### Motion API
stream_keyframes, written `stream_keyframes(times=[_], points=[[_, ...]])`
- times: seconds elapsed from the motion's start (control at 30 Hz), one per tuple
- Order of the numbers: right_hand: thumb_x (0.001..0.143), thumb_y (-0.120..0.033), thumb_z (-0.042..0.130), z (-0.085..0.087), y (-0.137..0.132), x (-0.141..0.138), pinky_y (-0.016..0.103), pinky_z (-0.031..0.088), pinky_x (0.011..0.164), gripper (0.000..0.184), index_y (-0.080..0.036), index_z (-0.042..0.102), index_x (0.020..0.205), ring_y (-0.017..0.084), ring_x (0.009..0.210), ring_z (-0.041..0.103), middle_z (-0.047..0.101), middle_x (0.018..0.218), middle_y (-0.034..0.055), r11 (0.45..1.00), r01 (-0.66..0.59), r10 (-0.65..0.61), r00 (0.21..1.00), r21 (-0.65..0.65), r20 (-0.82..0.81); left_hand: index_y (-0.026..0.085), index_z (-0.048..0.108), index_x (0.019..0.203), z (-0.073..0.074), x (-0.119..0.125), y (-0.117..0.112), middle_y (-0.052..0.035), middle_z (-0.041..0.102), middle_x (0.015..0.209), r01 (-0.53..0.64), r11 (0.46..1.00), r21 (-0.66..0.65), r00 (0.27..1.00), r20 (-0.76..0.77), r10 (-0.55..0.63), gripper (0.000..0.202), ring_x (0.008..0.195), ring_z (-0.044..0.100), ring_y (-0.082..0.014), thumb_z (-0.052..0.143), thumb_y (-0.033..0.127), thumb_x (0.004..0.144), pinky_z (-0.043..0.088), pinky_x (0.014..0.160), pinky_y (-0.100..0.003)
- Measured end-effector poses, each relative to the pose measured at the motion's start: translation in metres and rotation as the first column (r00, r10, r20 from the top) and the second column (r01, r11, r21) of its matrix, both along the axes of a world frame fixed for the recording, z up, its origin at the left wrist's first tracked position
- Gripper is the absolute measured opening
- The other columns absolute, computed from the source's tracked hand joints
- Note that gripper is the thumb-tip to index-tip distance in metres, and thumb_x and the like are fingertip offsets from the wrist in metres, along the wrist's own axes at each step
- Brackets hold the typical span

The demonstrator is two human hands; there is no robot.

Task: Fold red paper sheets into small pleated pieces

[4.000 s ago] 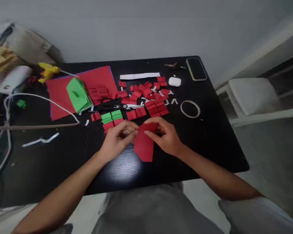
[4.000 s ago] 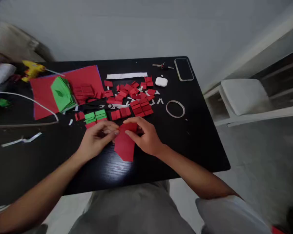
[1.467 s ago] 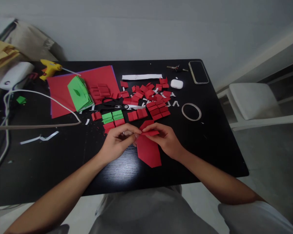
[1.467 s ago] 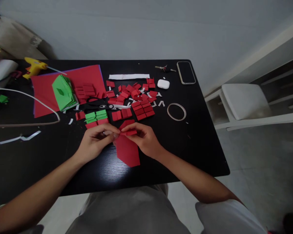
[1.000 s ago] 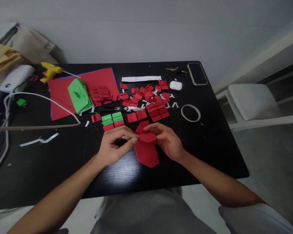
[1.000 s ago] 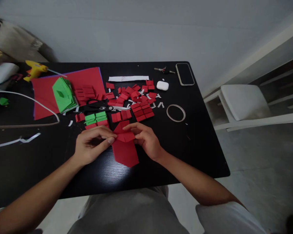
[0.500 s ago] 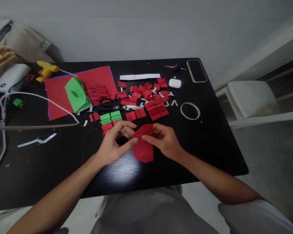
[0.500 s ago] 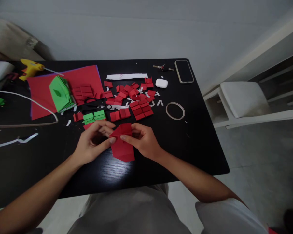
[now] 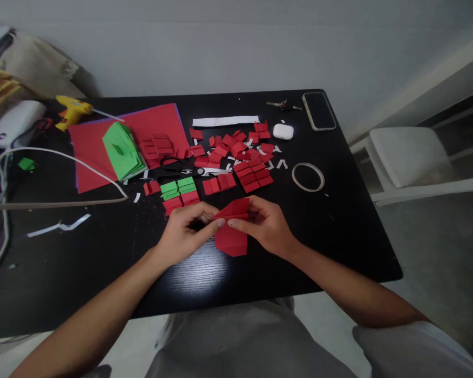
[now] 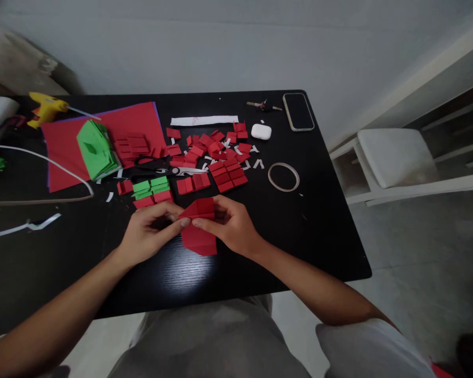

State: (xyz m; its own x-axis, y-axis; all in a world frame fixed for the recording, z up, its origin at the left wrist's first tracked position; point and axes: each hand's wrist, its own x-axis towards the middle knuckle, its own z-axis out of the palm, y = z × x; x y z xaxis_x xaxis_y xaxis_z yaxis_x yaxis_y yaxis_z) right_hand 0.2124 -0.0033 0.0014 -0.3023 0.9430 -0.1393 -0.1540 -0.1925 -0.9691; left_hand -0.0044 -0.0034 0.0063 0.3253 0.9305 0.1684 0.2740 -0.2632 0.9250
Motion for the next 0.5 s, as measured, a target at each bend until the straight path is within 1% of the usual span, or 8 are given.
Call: stream_keyframes(times=[0.1,0.2,0.27,0.37,0.43,0.5], points=[[0.075,-0.036,0.093,0.0002,-0.0004,0.0003,0.037,0.065,0.088,0.038,-0.023,0.072,0.105,0.023,0.097,0.079,0.082,0.103,0.0033,1.000,0.016,-0.016,1.000,0.010,-0.005,0.019,0.073,0.099,-0.0017,0.0002,0.0001,0.0016,0.073,0.076,-0.008,1.000,-0.017,0.999,0.037,0.008,0.009,0.066,0.067,-0.0098,0.077,0.024,0.093,0.054,0.062,-0.019],[0.074,-0.033,0.094,-0.0002,-0.0008,0.0003,0.039,0.066,0.088,0.043,-0.025,0.069,0.109,0.024,0.097,0.080,0.082,0.103,0.0029,0.999,0.044,-0.044,0.999,0.026,-0.004,0.021,0.069,0.113,-0.0045,0.0004,0.0002,0.0014,0.074,0.082,-0.019,1.000,-0.023,0.993,0.116,0.021,0.028,0.071,0.070,-0.0109,0.083,0.024,0.089,0.057,0.067,-0.020],[0.075,-0.032,0.093,-0.0003,-0.0012,0.0002,0.039,0.066,0.089,0.040,-0.025,0.070,0.107,0.023,0.096,0.080,0.083,0.102,0.0027,0.999,0.042,-0.042,0.999,0.031,-0.010,0.022,0.066,0.117,-0.0054,0.0006,0.0002,0.0016,0.073,0.084,-0.031,0.999,-0.012,0.988,0.150,0.033,0.036,0.074,0.071,-0.0112,0.085,0.023,0.086,0.057,0.068,-0.021],[0.077,-0.033,0.092,0.0000,-0.0016,-0.0002,0.038,0.065,0.089,0.031,-0.024,0.074,0.101,0.022,0.095,0.080,0.083,0.100,0.0021,0.999,0.030,-0.030,0.999,0.029,-0.017,0.021,0.068,0.116,-0.0039,0.0009,-0.0001,0.0005,0.074,0.086,-0.034,0.999,0.001,0.991,0.127,0.034,0.034,0.076,0.072,-0.0115,0.085,0.024,0.086,0.058,0.070,-0.021],[0.077,-0.035,0.092,0.0005,-0.0019,-0.0005,0.038,0.065,0.089,0.029,-0.024,0.075,0.098,0.021,0.093,0.079,0.083,0.098,0.0018,0.999,0.036,-0.036,0.999,0.029,-0.013,0.020,0.070,0.113,-0.0026,0.0012,-0.0003,-0.0004,0.075,0.086,-0.022,1.000,0.007,0.995,0.093,0.022,0.028,0.076,0.072,-0.0115,0.083,0.024,0.088,0.059,0.071,-0.020],[0.077,-0.035,0.092,0.0011,-0.0020,-0.0007,0.038,0.065,0.088,0.029,-0.023,0.076,0.098,0.021,0.093,0.079,0.083,0.097,0.0020,0.999,0.041,-0.040,0.999,0.023,-0.014,0.020,0.069,0.114,-0.0026,0.0016,-0.0006,-0.0006,0.076,0.086,-0.015,1.000,0.018,0.995,0.095,0.013,0.028,0.075,0.073,-0.0115,0.082,0.022,0.089,0.060,0.071,-0.020]])
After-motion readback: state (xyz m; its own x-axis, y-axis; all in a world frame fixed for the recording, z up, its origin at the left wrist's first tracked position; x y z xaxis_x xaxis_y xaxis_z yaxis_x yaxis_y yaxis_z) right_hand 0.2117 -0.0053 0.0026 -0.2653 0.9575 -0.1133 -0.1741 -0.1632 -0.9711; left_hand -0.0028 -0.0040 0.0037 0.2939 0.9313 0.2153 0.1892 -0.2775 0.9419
